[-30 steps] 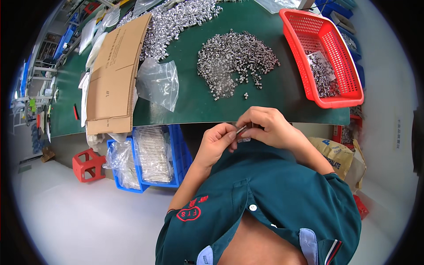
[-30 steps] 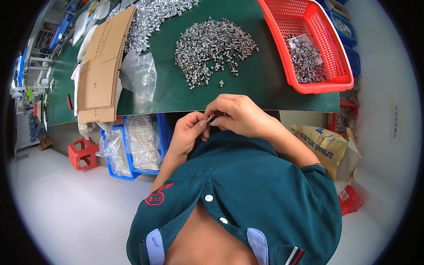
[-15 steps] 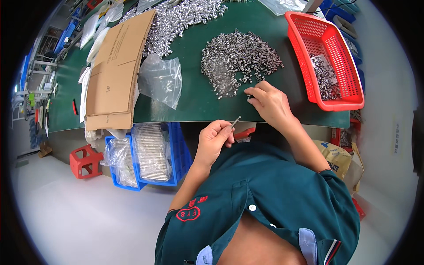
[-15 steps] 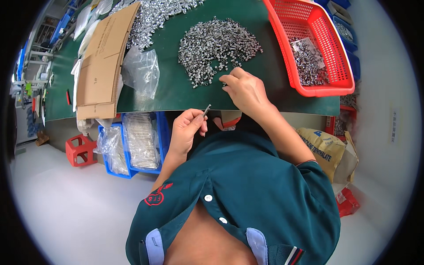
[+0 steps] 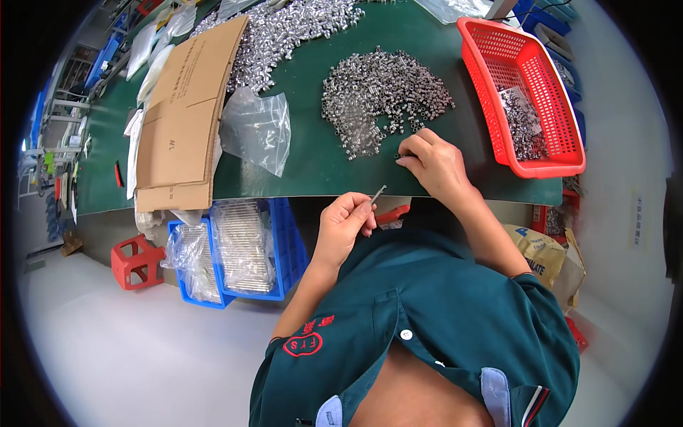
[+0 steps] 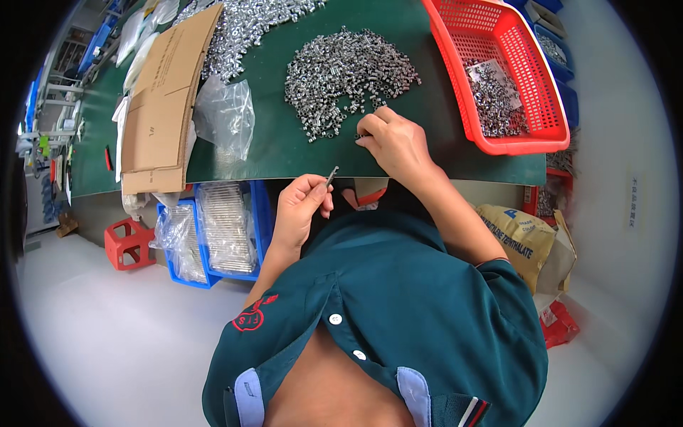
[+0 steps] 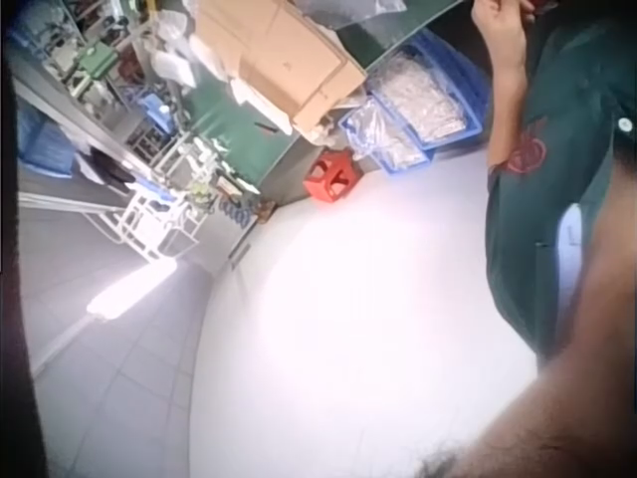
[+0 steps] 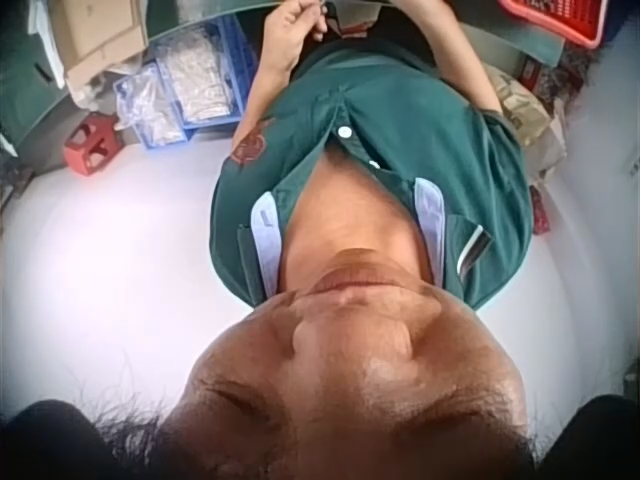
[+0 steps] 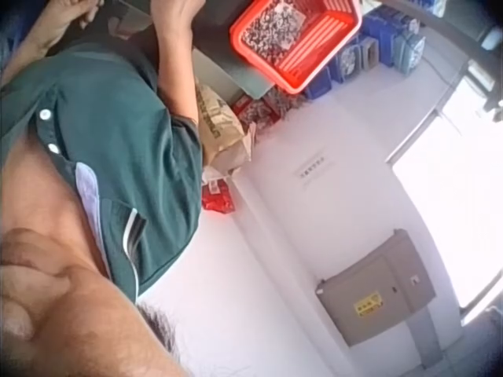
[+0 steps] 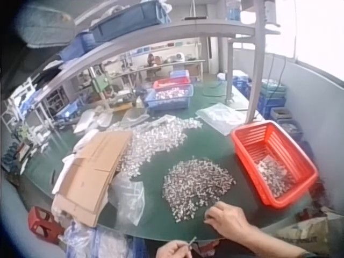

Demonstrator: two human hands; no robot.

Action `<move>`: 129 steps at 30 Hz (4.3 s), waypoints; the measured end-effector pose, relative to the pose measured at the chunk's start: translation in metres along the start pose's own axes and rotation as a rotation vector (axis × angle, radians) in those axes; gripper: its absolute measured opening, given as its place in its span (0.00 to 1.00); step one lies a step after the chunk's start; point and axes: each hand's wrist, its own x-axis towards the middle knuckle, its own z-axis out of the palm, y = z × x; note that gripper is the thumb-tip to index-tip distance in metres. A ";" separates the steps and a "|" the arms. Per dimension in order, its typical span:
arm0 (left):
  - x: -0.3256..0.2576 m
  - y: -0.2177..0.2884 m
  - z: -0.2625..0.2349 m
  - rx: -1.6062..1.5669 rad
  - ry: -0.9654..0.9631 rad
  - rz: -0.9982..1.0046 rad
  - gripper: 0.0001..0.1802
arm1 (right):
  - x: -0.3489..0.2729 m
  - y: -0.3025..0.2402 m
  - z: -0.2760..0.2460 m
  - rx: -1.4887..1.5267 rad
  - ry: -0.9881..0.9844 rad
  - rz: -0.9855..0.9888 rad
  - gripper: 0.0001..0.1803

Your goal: Sorting and inspecting small metal hardware components on a workbench using a needle tool.

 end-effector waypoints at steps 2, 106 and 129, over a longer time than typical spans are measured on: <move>0.000 -0.001 -0.001 0.002 0.002 -0.001 0.07 | 0.000 0.000 -0.001 0.014 0.003 0.006 0.07; 0.025 0.032 0.074 -0.185 -0.436 -0.022 0.12 | -0.042 -0.013 -0.080 0.717 0.168 -0.146 0.06; 0.025 0.035 0.076 -0.047 -0.200 0.129 0.11 | -0.036 -0.025 -0.087 0.769 0.100 0.114 0.07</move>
